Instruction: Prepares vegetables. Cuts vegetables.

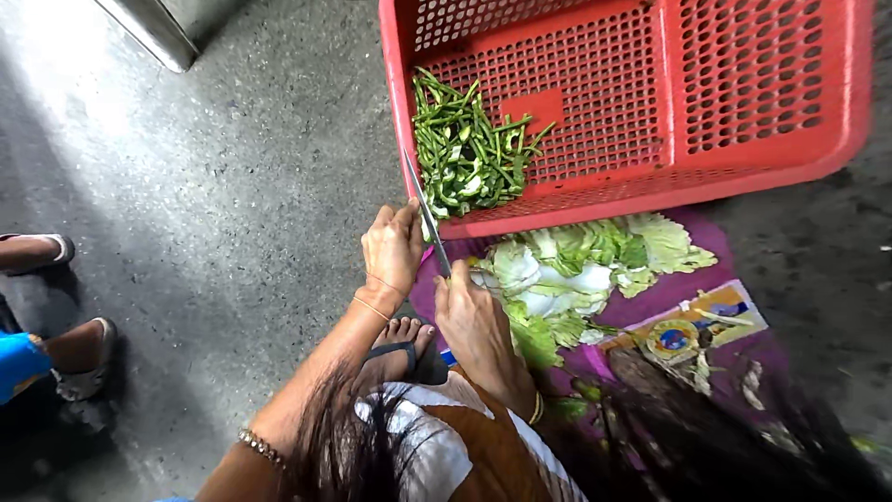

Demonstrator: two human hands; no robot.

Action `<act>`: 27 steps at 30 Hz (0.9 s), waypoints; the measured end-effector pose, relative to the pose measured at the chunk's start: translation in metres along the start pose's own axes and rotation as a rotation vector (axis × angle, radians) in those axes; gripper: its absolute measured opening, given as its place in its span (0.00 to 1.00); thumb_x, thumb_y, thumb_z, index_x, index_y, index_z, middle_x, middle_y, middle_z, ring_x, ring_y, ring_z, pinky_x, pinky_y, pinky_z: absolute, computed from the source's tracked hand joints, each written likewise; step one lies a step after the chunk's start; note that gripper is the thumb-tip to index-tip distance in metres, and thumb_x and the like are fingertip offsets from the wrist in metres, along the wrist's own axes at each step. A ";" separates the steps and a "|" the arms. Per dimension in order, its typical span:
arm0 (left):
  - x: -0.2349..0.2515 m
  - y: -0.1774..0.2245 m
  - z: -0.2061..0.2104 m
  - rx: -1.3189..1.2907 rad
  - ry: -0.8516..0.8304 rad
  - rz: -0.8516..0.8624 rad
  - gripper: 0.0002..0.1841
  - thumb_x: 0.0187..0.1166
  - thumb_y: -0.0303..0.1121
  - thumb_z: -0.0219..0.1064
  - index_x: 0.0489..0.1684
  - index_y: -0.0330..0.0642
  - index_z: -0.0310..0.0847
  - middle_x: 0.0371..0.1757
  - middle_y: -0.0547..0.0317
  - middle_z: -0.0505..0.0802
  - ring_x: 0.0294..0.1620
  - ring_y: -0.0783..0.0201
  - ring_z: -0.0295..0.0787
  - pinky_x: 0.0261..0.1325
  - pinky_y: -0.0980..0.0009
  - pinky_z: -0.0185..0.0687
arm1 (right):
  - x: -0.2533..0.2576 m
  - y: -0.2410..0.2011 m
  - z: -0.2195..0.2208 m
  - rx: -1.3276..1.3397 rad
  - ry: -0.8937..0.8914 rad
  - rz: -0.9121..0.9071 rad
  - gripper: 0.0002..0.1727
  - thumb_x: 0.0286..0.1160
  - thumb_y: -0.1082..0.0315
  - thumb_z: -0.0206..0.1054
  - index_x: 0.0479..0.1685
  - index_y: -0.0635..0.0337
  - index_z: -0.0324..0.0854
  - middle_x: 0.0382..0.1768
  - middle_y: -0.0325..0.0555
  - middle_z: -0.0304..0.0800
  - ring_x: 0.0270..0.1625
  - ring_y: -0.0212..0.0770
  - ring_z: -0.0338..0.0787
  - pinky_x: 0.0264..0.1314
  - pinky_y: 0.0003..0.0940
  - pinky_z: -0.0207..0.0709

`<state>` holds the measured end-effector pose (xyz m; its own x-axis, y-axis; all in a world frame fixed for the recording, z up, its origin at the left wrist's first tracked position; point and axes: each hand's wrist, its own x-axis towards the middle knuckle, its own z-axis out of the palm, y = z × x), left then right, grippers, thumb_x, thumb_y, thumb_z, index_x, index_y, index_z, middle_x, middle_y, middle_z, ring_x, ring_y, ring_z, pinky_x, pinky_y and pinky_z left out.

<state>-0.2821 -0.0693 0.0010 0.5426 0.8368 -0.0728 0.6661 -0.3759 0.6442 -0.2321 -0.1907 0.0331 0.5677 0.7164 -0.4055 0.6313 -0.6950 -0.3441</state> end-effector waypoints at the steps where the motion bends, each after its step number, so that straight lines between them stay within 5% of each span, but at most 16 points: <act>1: 0.000 0.000 0.000 0.001 0.002 -0.006 0.14 0.81 0.27 0.67 0.60 0.36 0.91 0.36 0.46 0.89 0.30 0.55 0.89 0.35 0.60 0.86 | 0.001 -0.001 0.001 -0.008 -0.011 0.009 0.19 0.90 0.59 0.51 0.57 0.65 0.80 0.26 0.55 0.88 0.32 0.58 0.93 0.30 0.49 0.80; 9: 0.000 0.002 -0.003 -0.026 -0.026 -0.034 0.14 0.83 0.28 0.66 0.62 0.35 0.89 0.38 0.45 0.87 0.29 0.55 0.86 0.33 0.60 0.84 | 0.013 -0.001 0.010 -0.022 0.032 -0.011 0.18 0.90 0.59 0.52 0.53 0.66 0.81 0.24 0.56 0.88 0.31 0.60 0.93 0.29 0.51 0.81; 15: -0.002 0.000 0.007 -0.049 0.011 -0.044 0.14 0.82 0.28 0.67 0.60 0.36 0.91 0.38 0.46 0.90 0.32 0.55 0.88 0.38 0.60 0.86 | 0.035 -0.010 -0.002 0.009 -0.116 0.066 0.20 0.92 0.60 0.52 0.66 0.66 0.77 0.34 0.62 0.91 0.42 0.65 0.94 0.42 0.58 0.82; 19: -0.006 -0.002 -0.007 -0.267 -0.142 -0.212 0.20 0.84 0.26 0.64 0.74 0.40 0.83 0.56 0.42 0.91 0.41 0.56 0.94 0.49 0.60 0.93 | 0.038 0.010 -0.006 0.139 -0.143 0.011 0.20 0.92 0.57 0.53 0.64 0.65 0.76 0.32 0.60 0.89 0.41 0.64 0.92 0.43 0.60 0.81; 22: -0.005 -0.004 -0.021 -0.372 -0.145 -0.244 0.23 0.83 0.24 0.65 0.78 0.37 0.78 0.62 0.40 0.89 0.42 0.55 0.95 0.51 0.58 0.93 | 0.033 0.023 -0.009 0.218 -0.021 0.033 0.19 0.90 0.57 0.54 0.57 0.66 0.78 0.27 0.59 0.85 0.35 0.62 0.90 0.38 0.60 0.80; 27: -0.001 -0.002 -0.025 -0.308 -0.144 -0.191 0.17 0.83 0.28 0.69 0.69 0.43 0.82 0.59 0.47 0.92 0.40 0.53 0.96 0.42 0.55 0.94 | 0.016 0.020 -0.010 0.204 0.113 0.026 0.21 0.91 0.55 0.54 0.56 0.66 0.78 0.23 0.54 0.84 0.29 0.56 0.90 0.31 0.53 0.80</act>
<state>-0.2966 -0.0597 0.0185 0.5048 0.8073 -0.3058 0.5893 -0.0634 0.8054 -0.2051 -0.1924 0.0287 0.6456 0.6921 -0.3228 0.5020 -0.7031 -0.5036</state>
